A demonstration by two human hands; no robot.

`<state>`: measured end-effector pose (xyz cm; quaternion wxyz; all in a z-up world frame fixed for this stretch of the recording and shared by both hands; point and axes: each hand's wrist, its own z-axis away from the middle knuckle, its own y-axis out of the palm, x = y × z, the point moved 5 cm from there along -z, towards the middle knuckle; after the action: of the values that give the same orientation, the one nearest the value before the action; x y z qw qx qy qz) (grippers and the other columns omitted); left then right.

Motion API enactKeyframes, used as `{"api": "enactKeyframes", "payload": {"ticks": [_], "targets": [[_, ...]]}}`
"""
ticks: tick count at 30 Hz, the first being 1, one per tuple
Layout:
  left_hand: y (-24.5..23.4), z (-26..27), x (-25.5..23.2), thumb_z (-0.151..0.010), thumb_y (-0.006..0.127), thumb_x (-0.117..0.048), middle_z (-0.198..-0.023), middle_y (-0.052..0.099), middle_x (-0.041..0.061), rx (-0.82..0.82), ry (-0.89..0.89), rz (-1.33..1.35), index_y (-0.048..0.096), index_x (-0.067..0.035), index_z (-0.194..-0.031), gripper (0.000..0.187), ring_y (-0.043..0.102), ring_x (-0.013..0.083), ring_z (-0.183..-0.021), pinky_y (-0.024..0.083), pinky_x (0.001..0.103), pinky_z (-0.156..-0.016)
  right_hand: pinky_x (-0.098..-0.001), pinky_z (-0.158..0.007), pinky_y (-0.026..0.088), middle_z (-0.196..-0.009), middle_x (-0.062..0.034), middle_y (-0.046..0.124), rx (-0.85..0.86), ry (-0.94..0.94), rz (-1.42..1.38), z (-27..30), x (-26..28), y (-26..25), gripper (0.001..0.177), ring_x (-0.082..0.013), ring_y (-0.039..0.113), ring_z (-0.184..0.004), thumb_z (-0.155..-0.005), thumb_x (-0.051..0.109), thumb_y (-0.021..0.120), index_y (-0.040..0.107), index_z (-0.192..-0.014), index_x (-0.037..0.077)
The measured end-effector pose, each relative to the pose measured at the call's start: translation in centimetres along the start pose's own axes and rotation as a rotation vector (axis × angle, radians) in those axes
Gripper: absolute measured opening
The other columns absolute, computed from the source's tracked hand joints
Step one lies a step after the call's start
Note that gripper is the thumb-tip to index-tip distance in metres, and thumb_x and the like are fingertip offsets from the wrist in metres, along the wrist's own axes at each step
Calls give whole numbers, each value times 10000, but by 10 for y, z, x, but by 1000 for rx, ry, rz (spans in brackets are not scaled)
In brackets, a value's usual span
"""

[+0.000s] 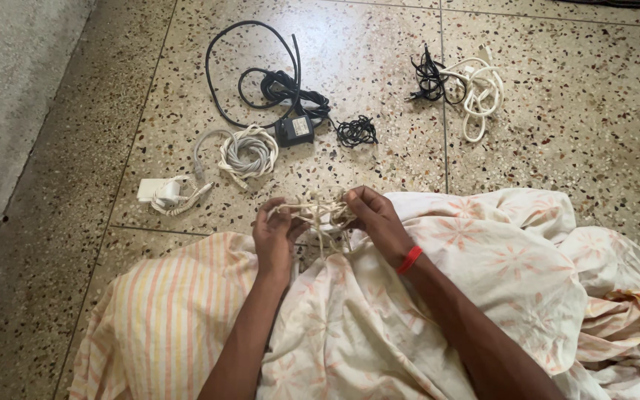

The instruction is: The person sits on the floor and untangles a white power cable by hand. They repeatedly pull, twist, and separate the loops of the cord to straighten it. Other cables and a power adapter are visible on the floor nearby.

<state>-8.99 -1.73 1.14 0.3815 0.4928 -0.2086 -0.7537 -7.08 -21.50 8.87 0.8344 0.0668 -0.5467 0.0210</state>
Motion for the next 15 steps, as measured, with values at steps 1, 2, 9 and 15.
{"api": "enactKeyframes", "payload": {"ticks": [1, 2, 9, 15], "targets": [[0, 0, -3, -989, 603, -80, -1028, 699, 93, -23, 10, -15, 594, -93, -1192, 204, 708, 212, -886, 608, 358, -810, -288, -765, 573, -925, -10, 656, 39, 24, -66, -1, -3, 1, 310, -101, 638, -832, -1070, 379, 578, 646, -1077, 78], [-1, 1, -7, -982, 609, -61, -1055, 696, 88, -45, 19, -30, 596, -91, -1182, 202, 712, 209, -907, 609, 345, -820, -304, -750, 572, -901, -7, 659, 77, 47, -131, -1, -6, 2, 330, -112, 642, -808, -1082, 396, 557, 643, -1071, 78], [26, 18, -9, -822, 617, 121, -1168, 688, 138, 262, 182, -490, 700, 0, -1283, 484, 622, 200, -1000, 558, 309, -880, -357, -944, 566, -1323, -38, 611, 42, -16, -254, 2, 18, 0, 544, -160, 623, -1153, -851, -41, 648, 513, -1352, 120], [21, 16, -12, -837, 747, 53, -1033, 714, 121, 121, 119, -553, 645, -84, -1084, 301, 718, 156, -937, 614, 281, -833, -384, -1038, 550, -1501, -41, 478, 183, -60, -222, 6, 29, 16, 791, -234, 569, -1276, -735, -118, 684, 432, -1452, 105]]}}
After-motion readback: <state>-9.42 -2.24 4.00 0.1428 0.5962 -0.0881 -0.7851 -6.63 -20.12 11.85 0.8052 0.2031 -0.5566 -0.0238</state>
